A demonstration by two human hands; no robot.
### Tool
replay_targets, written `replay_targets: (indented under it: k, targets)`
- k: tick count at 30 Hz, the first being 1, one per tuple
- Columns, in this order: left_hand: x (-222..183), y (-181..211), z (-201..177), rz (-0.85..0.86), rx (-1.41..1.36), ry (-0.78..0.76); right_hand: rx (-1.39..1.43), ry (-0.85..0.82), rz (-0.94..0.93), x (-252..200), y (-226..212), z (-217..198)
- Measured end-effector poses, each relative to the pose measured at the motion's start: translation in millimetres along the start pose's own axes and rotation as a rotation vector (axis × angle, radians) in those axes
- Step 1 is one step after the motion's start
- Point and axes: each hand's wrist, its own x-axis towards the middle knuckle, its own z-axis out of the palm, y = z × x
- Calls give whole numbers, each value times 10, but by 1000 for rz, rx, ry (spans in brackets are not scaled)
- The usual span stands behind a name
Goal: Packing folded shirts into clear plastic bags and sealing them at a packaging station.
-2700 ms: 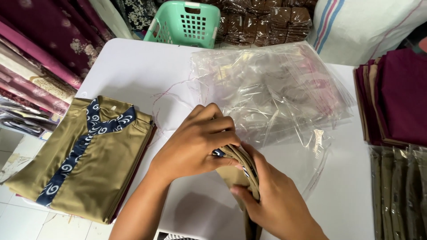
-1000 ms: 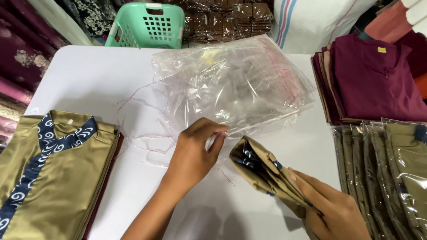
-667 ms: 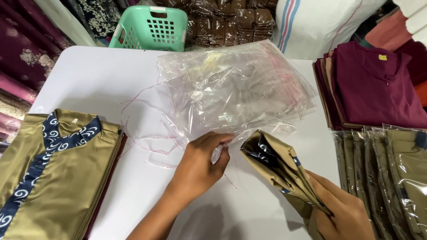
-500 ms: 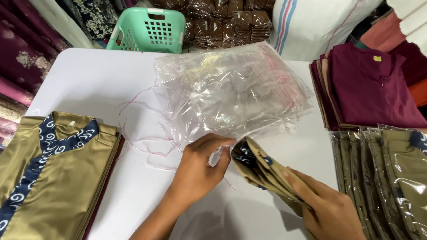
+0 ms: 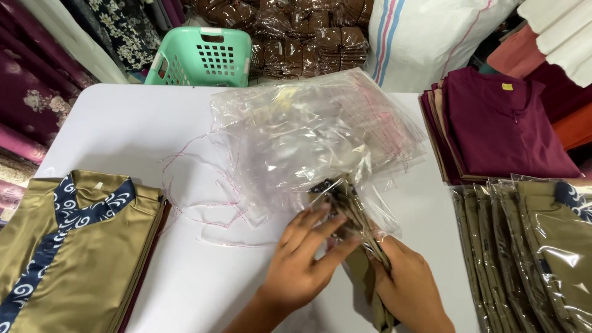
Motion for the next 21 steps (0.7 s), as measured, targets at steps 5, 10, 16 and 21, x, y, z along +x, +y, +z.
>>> replay_targets:
  k: [5, 10, 16, 21]
  targets:
    - [-53, -123, 83, -151, 177, 161, 92, 76, 114, 40, -218, 55]
    - [-37, -219, 134, -246, -38, 81, 95, 183, 25, 76, -252, 187]
    - [-74, -19, 173, -110, -44, 159, 250, 201, 184, 127, -592, -6]
    - [-185, 72, 290, -76, 55, 80, 270, 296, 147, 169, -473, 181]
